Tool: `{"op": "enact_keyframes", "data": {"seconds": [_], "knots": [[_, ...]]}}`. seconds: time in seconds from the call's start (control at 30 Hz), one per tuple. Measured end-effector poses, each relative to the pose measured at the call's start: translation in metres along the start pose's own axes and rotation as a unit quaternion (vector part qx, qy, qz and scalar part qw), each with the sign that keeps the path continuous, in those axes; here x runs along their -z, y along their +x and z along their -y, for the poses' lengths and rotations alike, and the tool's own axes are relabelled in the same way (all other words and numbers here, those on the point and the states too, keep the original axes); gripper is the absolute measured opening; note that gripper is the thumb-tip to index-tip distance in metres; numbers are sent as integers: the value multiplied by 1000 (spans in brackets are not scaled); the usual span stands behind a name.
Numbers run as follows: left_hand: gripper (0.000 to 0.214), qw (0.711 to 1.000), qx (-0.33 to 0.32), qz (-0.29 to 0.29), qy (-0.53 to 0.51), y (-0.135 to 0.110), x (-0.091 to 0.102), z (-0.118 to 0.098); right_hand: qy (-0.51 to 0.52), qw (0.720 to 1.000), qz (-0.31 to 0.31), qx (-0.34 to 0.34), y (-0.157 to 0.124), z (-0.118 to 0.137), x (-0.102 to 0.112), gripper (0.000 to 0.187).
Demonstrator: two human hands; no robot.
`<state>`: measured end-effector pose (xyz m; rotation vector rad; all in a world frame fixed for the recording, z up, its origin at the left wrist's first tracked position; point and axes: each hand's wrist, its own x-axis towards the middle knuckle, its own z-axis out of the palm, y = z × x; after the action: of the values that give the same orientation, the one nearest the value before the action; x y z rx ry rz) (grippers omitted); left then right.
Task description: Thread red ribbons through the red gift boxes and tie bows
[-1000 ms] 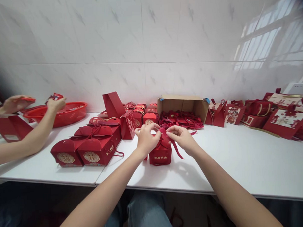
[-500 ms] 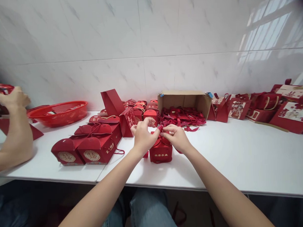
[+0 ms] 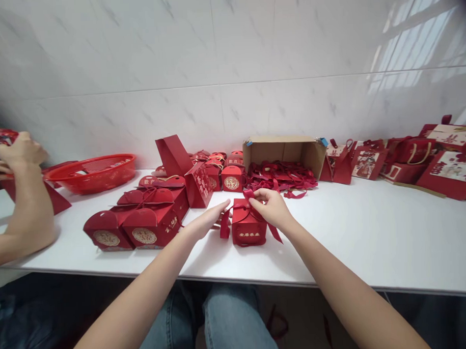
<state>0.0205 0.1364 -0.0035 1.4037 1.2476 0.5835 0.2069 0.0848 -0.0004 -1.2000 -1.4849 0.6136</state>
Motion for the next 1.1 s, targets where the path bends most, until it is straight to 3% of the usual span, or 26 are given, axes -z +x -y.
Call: {"op": "enact_keyframes", "data": {"seconds": [0.1, 0.23, 0.33, 0.57, 0.67, 0.73, 0.87, 0.97, 1.1], "knots": [[39, 998, -47, 28, -19, -11, 0, -4, -48, 998, -28, -28, -2, 5, -4, 7], [34, 988, -149, -34, 39, -32, 1, -28, -113, 992, -44, -24, -3, 11, -10, 6], [33, 976, -203, -24, 81, -42, -1, -51, -131, 991, -28, -1, -4, 14, -11, 10], [23, 963, -262, 56, -41, -24, -25, -79, -144, 989, 13, 36, -10, 16, -12, 17], [36, 957, -265, 101, -57, -17, -29, -77, -131, 991, 1, 42, -12, 13, -12, 30], [43, 962, -263, 66, -44, -14, -26, -69, -118, 992, -4, 45, -11, 10, -12, 32], [41, 959, -271, -56, 60, -13, -17, -43, -81, 996, 12, 40, -11, 8, -9, 34], [31, 944, -296, -89, 116, -16, -14, -25, -44, 998, 11, 36, -13, 7, -8, 32], [25, 932, -332, -94, 109, -20, -20, -16, 9, 999, -40, -10, -14, 3, -11, 16]]}}
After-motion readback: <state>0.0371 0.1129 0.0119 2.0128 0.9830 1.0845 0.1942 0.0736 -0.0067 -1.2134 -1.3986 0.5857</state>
